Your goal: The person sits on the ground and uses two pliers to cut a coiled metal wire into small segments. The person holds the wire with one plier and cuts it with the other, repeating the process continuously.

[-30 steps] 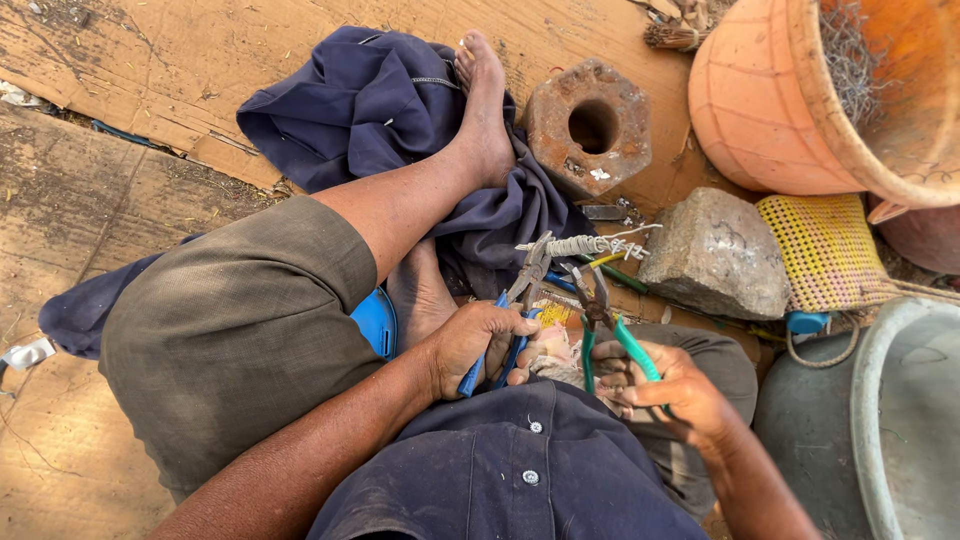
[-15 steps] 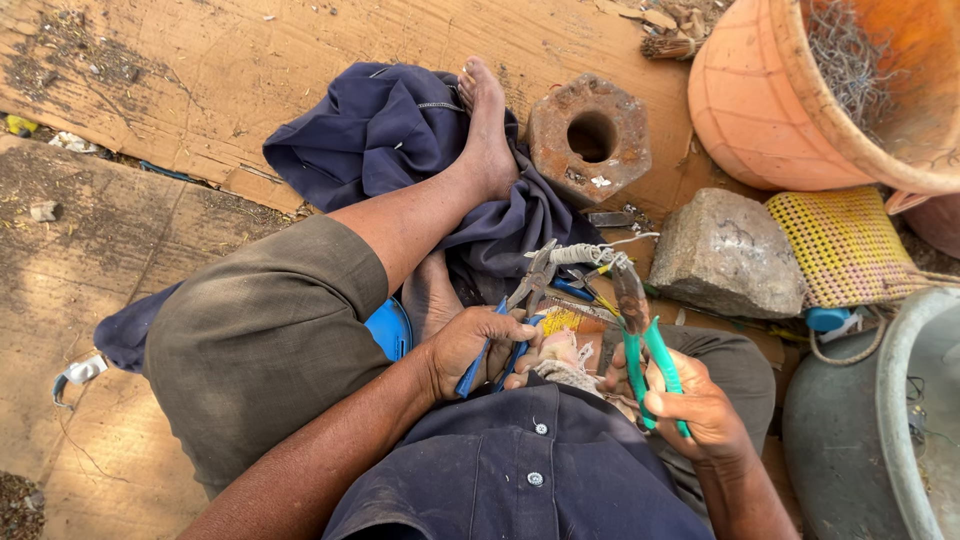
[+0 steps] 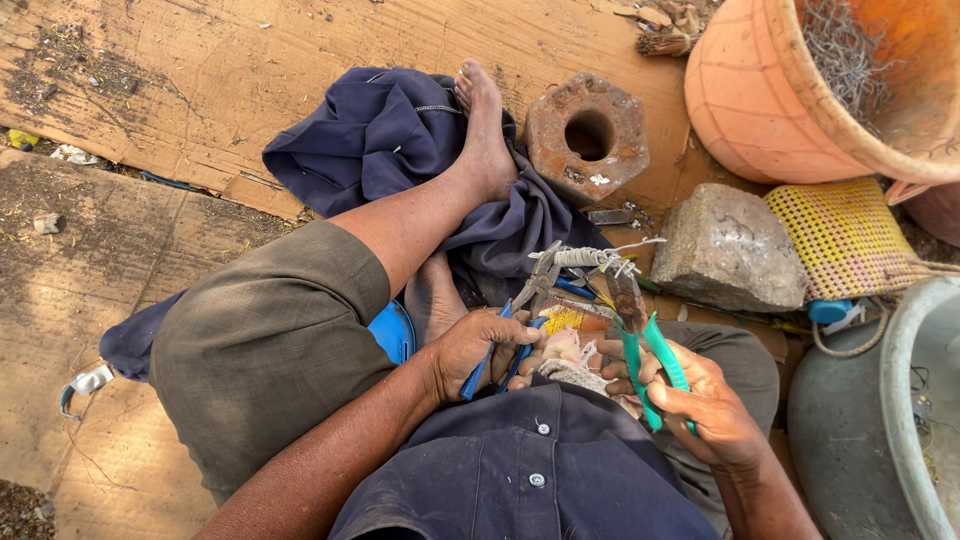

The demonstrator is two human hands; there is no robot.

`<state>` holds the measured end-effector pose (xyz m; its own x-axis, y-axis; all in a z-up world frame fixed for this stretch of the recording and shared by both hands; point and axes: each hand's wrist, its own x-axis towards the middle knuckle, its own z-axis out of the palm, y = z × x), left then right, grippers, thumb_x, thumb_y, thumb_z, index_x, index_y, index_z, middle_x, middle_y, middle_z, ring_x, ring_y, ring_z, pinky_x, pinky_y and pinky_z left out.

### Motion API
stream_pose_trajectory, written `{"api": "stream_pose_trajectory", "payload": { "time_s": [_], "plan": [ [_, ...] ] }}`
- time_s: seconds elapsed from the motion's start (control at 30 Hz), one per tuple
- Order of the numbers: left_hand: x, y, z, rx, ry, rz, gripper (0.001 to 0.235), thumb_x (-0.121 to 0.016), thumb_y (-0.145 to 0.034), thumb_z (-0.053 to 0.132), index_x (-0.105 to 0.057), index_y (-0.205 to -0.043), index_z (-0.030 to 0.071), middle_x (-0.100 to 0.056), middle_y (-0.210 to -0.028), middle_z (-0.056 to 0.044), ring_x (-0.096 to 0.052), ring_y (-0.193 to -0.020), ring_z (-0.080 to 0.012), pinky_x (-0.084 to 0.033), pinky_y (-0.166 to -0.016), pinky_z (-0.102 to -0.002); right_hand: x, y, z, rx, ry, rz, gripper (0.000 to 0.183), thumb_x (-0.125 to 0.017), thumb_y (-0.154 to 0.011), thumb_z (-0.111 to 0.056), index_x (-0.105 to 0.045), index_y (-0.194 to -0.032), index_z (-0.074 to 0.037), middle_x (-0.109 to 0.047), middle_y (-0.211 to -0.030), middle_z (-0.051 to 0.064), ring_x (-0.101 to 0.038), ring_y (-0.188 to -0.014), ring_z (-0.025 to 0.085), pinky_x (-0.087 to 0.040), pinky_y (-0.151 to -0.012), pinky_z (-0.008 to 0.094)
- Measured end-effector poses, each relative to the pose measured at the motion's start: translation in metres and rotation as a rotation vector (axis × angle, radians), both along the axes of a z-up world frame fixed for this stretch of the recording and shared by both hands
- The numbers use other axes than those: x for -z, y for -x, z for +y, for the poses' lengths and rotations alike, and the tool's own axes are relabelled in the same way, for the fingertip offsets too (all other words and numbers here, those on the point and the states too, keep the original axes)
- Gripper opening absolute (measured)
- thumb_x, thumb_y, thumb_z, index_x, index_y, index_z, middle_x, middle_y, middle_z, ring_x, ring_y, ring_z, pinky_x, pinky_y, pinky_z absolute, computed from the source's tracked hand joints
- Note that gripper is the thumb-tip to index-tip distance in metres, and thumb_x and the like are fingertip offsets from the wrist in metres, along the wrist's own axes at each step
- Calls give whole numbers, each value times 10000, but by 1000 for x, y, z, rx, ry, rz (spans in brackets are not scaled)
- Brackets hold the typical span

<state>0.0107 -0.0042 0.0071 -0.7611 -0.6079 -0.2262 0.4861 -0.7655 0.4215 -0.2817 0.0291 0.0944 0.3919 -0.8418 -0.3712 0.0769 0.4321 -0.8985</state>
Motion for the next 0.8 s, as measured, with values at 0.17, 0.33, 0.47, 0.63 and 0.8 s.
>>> {"api": "stream_pose_trajectory", "payload": {
  "time_s": [0.17,0.33,0.47,0.63,0.8],
  "plan": [
    [2,1,0,-8,2,2,172,-579,-982,176,-586,-1044,16,-601,-772,-104,-594,-662,-186,-498,-615,-322,4,5,0,-36,21,-125,203,-642,-939,-84,-596,-1078,56,-531,-1511,333,-626,-1223,362,-498,-1043,506],
    [4,2,0,-5,18,15,165,-577,-989,179,-572,-1036,21,-598,-773,-105,-590,-663,-185,-498,-612,-318,-3,4,1,-7,-16,-16,268,-633,-890,-130,-640,-1095,43,-538,-1485,324,-626,-1194,366,-496,-989,498],
    [4,3,0,-3,-6,39,151,-574,-990,165,-557,-1052,28,-587,-776,-93,-595,-685,-173,-504,-615,-320,-7,1,3,-52,50,-79,310,-662,-929,-189,-611,-1059,87,-535,-1501,339,-634,-1246,388,-510,-1034,506],
    [-1,2,0,-4,0,26,155,-567,-989,163,-552,-1061,26,-586,-776,-91,-594,-677,-169,-508,-600,-314,-6,4,3,-44,30,-2,470,-681,-883,-218,-589,-1250,61,-558,-1458,315,-639,-1190,365,-515,-979,474],
    [-9,1,-1,-7,-7,-18,171,-559,-983,168,-552,-1033,5,-583,-753,-101,-584,-645,-170,-505,-591,-309,-1,10,4,-17,25,50,566,-694,-884,-195,-547,-1343,102,-642,-1254,273,-667,-1137,348,-533,-932,444]
  ]
}}
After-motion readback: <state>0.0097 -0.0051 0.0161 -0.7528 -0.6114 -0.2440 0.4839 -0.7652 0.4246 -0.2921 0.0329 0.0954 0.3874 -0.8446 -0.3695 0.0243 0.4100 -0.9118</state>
